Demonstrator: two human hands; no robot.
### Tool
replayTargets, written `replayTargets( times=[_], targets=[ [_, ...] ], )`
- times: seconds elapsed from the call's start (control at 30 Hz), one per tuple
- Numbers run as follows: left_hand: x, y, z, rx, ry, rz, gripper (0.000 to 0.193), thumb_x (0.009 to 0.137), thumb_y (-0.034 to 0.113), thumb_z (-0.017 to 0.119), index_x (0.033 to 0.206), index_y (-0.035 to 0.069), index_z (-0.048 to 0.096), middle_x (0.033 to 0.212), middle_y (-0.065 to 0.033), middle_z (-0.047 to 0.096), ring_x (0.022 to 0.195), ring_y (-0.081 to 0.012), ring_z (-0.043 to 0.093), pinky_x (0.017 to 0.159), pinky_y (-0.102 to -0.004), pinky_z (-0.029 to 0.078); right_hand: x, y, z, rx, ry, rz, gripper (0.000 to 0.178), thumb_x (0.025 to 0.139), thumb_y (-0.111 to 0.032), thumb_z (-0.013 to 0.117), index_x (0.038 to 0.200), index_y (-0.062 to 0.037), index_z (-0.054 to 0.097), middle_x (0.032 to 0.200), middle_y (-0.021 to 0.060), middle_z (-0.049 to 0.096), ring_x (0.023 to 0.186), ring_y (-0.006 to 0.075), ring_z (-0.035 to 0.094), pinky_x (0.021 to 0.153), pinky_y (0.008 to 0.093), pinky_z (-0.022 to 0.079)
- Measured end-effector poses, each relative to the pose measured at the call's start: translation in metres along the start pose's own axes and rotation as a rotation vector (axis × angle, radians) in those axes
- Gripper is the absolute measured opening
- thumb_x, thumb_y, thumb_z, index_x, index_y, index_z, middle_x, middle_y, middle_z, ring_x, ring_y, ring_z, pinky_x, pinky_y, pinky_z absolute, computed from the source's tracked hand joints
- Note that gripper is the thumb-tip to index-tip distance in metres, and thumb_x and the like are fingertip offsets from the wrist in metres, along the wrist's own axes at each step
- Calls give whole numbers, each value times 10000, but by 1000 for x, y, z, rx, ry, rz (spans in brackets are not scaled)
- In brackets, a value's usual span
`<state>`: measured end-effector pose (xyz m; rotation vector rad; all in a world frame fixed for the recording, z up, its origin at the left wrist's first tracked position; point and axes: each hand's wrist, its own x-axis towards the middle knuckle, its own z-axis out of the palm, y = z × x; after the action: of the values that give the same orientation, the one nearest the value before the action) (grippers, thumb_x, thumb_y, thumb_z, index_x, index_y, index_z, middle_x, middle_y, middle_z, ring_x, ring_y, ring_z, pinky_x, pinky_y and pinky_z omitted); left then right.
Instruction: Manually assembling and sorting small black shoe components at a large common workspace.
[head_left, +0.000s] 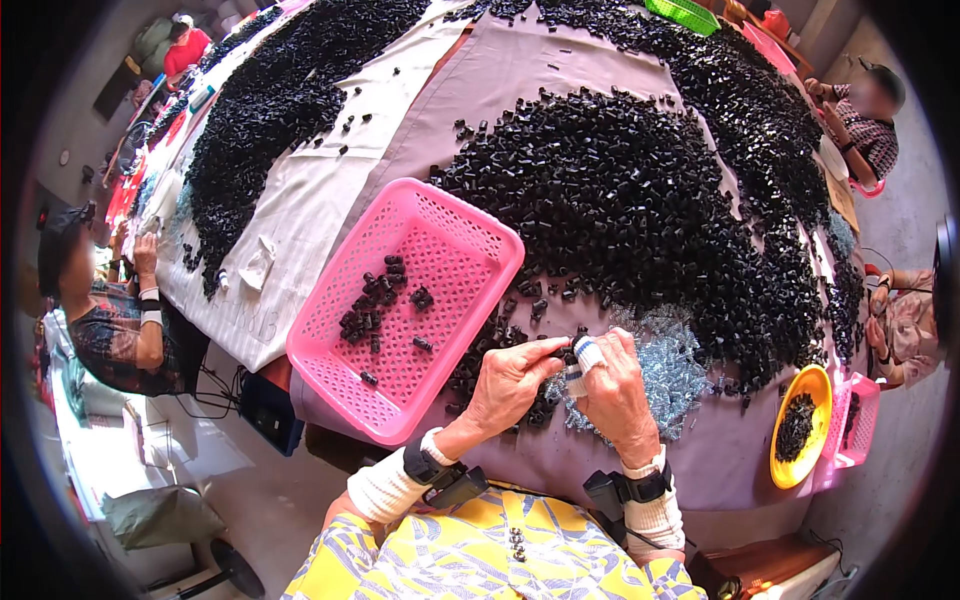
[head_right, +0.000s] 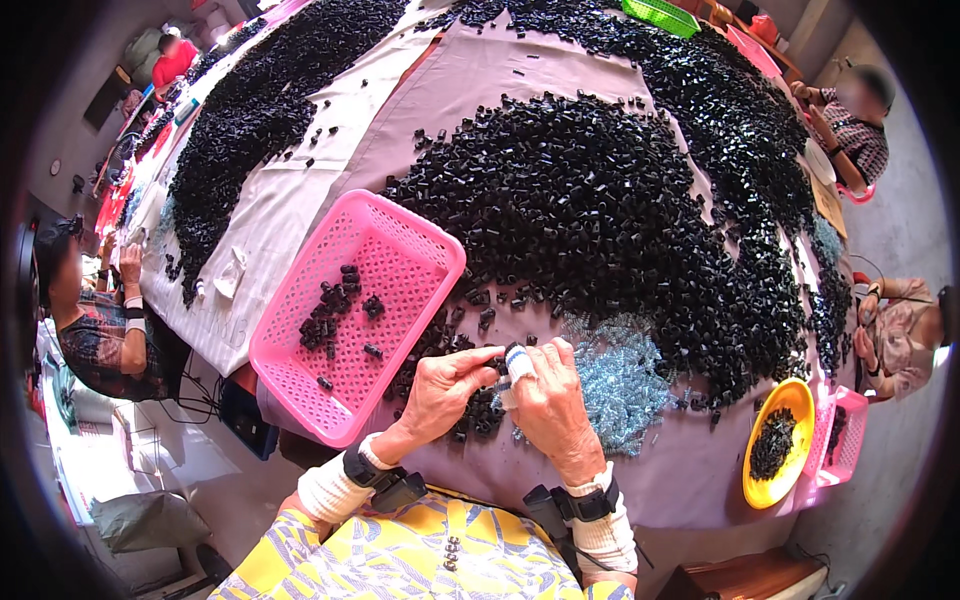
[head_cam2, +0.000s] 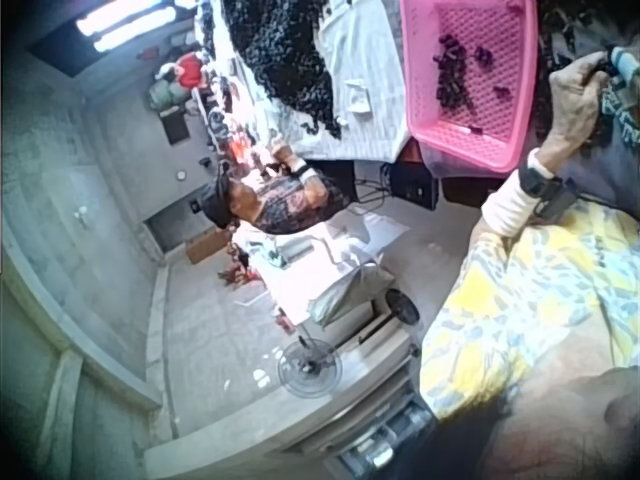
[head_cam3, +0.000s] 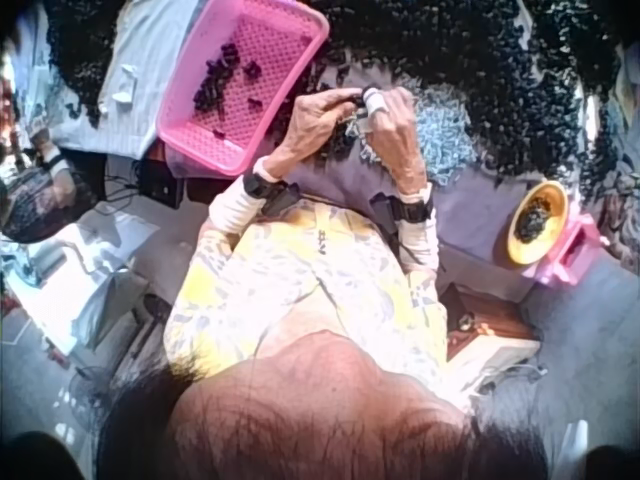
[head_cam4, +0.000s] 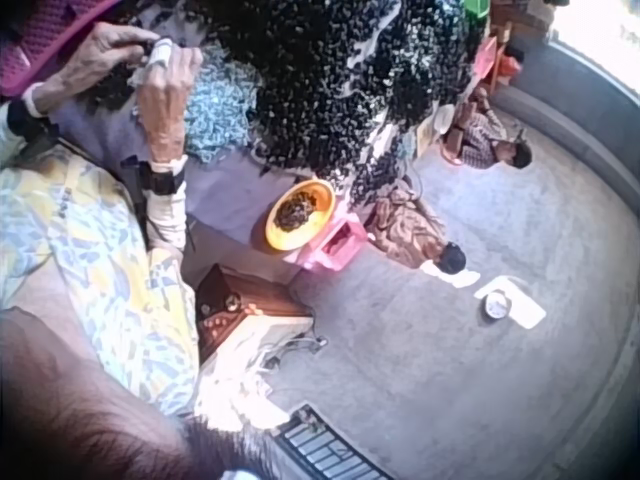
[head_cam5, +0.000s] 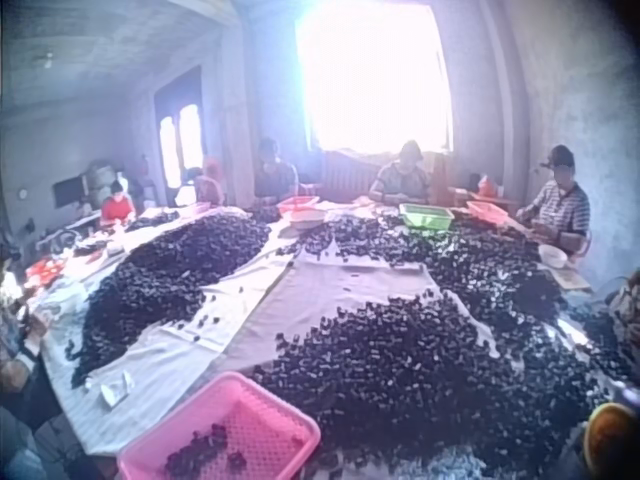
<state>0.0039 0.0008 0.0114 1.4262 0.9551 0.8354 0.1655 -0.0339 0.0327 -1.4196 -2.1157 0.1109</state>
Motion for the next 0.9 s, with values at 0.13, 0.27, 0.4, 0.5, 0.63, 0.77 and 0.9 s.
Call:
replayTargets(
  times=[0.13, 0.27, 0.4, 0.5, 0.63, 0.77, 0.9],
  targets=[
    [2, -1, 3, 31, 9, 37, 289, 839, -40, 595, 1120, 6, 639, 935, -88, 697, 807, -83, 641, 733, -213, 509, 0, -1, 0, -4, 20, -6, 390, 593, -10, 637, 963, 72, 547, 883, 182, 575, 833, 333, 554, 870, 452, 407],
    [3, -2, 6, 120, 43, 146, 309, 813, -80, 568, 1102, 4, 641, 910, -113, 693, 784, -108, 653, 717, -232, 518, -2, 1, 1, -33, 3, -28, 351, 628, -13, 615, 959, 78, 545, 870, 183, 571, 827, 325, 555, 864, 456, 411],
    [5, -5, 6, 175, 57, 204, 326, 793, -100, 550, 1090, 0, 640, 881, -136, 686, 754, -138, 662, 700, -248, 524, -2, 5, 3, -98, -11, -66, 303, 665, -30, 592, 939, 89, 545, 859, 187, 568, 825, 323, 557, 863, 462, 415],
    [4, -8, 6, 179, 62, 204, 333, 787, -101, 550, 1089, 4, 640, 876, -134, 688, 753, -143, 664, 690, -248, 522, -2, 5, 5, -77, -29, -72, 276, 677, -41, 579, 918, 91, 549, 858, 191, 569, 827, 325, 558, 865, 463, 417],
    [4, -6, 6, 207, 51, 185, 330, 785, -92, 555, 1087, 8, 642, 865, -133, 688, 746, -145, 664, 680, -248, 520, -2, 9, 5, -77, -35, -89, 250, 687, -49, 571, 896, 87, 553, 848, 187, 568, 814, 322, 555, 859, 458, 421],
    [5, -7, 7, 248, 65, 232, 316, 792, -73, 560, 1085, 10, 644, 860, -129, 688, 738, -129, 656, 668, -249, 517, 2, 10, 3, -65, -66, -121, 242, 689, -54, 568, 888, 84, 554, 825, 175, 563, 801, 318, 546, 841, 446, 422],
    [3, 1, 9, 45, 12, -24, 269, 829, -23, 576, 1089, -13, 643, 882, -75, 692, 762, -85, 629, 666, -241, 501, 2, 10, 4, -58, -114, -62, 246, 694, -65, 578, 903, 64, 556, 818, 162, 565, 825, 296, 550, 838, 431, 413]
  ],
)
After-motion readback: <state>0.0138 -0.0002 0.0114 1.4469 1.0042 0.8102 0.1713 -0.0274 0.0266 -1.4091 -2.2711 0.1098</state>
